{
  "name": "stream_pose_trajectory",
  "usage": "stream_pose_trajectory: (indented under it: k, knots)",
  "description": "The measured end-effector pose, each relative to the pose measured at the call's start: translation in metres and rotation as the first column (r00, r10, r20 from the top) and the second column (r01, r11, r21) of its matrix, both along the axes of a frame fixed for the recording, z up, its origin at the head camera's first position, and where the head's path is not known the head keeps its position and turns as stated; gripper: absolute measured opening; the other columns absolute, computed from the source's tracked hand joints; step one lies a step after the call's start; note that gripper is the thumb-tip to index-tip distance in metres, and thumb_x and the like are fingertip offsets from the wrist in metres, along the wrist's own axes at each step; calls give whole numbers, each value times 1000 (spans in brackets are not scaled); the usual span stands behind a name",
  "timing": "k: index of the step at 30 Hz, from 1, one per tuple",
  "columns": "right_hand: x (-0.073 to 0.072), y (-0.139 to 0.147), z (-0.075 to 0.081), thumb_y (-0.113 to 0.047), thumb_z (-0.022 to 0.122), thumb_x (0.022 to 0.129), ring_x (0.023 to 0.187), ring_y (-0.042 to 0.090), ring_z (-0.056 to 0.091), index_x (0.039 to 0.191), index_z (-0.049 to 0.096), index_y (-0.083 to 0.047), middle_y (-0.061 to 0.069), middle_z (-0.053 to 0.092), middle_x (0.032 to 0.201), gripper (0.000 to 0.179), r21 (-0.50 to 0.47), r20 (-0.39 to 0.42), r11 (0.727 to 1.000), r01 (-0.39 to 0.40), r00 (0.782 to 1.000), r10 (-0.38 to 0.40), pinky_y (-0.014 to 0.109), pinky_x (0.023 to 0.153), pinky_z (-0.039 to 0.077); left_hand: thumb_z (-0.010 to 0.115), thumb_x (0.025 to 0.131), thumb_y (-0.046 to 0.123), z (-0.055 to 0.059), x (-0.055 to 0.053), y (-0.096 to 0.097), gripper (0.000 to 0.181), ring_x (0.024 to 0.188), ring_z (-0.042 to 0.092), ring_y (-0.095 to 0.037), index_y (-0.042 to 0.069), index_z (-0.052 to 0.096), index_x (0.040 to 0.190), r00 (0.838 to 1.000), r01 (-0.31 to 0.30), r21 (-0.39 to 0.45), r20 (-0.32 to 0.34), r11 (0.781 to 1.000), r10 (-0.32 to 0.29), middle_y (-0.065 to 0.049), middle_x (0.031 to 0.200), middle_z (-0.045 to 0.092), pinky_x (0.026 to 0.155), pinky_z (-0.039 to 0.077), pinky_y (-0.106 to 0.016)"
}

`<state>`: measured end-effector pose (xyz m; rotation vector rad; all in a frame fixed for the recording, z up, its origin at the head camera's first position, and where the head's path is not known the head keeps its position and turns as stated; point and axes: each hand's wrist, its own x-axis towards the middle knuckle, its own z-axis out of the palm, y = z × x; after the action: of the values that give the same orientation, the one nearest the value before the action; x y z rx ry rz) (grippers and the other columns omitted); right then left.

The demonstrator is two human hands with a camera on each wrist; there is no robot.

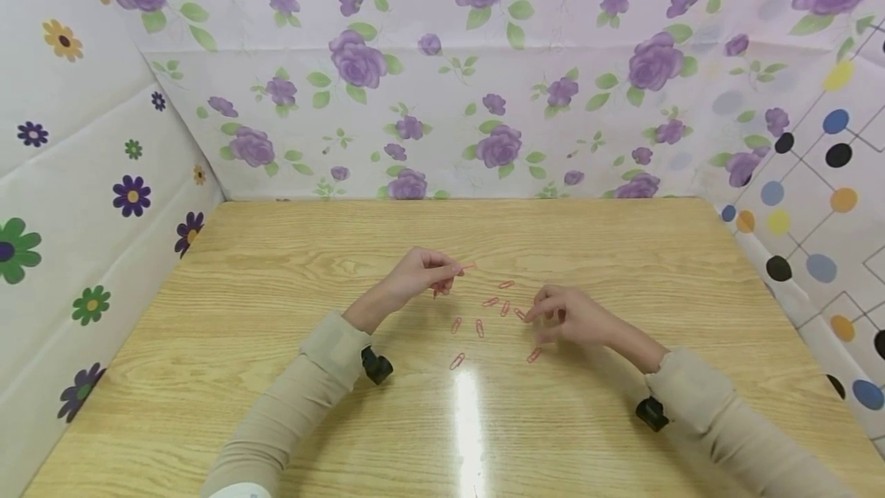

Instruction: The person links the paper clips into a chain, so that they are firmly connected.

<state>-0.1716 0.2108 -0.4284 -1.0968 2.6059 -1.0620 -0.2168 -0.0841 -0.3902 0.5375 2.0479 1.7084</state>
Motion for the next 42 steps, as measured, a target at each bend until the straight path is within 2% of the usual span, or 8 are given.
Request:
stream_pose_trajectory:
  k: [4,12,20,24,30,33,37,42]
  knots:
    - [2,4,-4,-15,78,71,76,20,47,94,72,-11,0,55,90,24,44,50,997,-64,997,62,30,64,42,55,92,11,0,0,-1,21,60,54,-20,-8,65,94,1000,15,4,-12,1000,-15,-5,62,56,54,43,-27]
    - [5,7,-10,-14,77,72,83,12,47,90,72,-14,-5,54,90,18,91,136,990,-107,986,94,27,71,39,55,92,12,0,0,-2,21,65,53,-33,-6,65,95,1000,25,-13,-11,1000,-25,-6,64,56,54,43,-27]
    - [6,5,-13,-13,77,71,80,9,46,82,71,-17,-7,54,86,13,104,130,989,-107,987,93,25,69,38,55,92,10,-1,-2,-1,21,64,55,-30,-8,64,97,999,36,-10,-6,999,-36,-5,63,56,54,44,-28]
    - [6,2,-14,-13,76,73,76,8,46,76,70,-18,-8,54,81,9,87,114,989,-124,987,114,25,67,38,55,92,10,-1,-1,-2,21,62,55,-22,-9,63,98,999,34,-17,-4,999,-34,-5,63,56,56,44,-28]
    - [7,0,-14,-15,75,75,76,7,47,71,66,-15,-9,55,77,9,101,80,983,-152,986,144,26,70,41,56,92,12,-2,0,-1,21,61,54,-19,-6,65,96,999,34,-32,-36,999,-36,-4,64,56,55,43,-27]
    - [7,0,-13,-17,74,76,75,7,47,70,64,-15,-9,55,76,11,124,64,979,-161,986,154,26,69,41,55,92,13,-3,0,-2,21,63,55,-28,-5,65,96,997,37,-42,-66,998,-39,-4,64,56,56,44,-33]
    - [7,1,-9,-18,71,79,73,7,47,73,62,-15,-8,54,77,11,130,104,978,-165,983,152,25,67,43,55,92,12,-3,0,-2,19,68,52,-42,-4,65,96,993,46,-47,-106,998,-51,-5,64,56,56,44,-38]
    - [5,3,-7,-16,67,83,67,5,46,76,61,-16,-10,55,74,9,140,155,982,-124,983,102,22,61,43,55,92,12,-5,0,-3,19,71,50,-46,-3,66,96,988,59,-62,-142,996,-67,-20,72,58,55,43,-38]
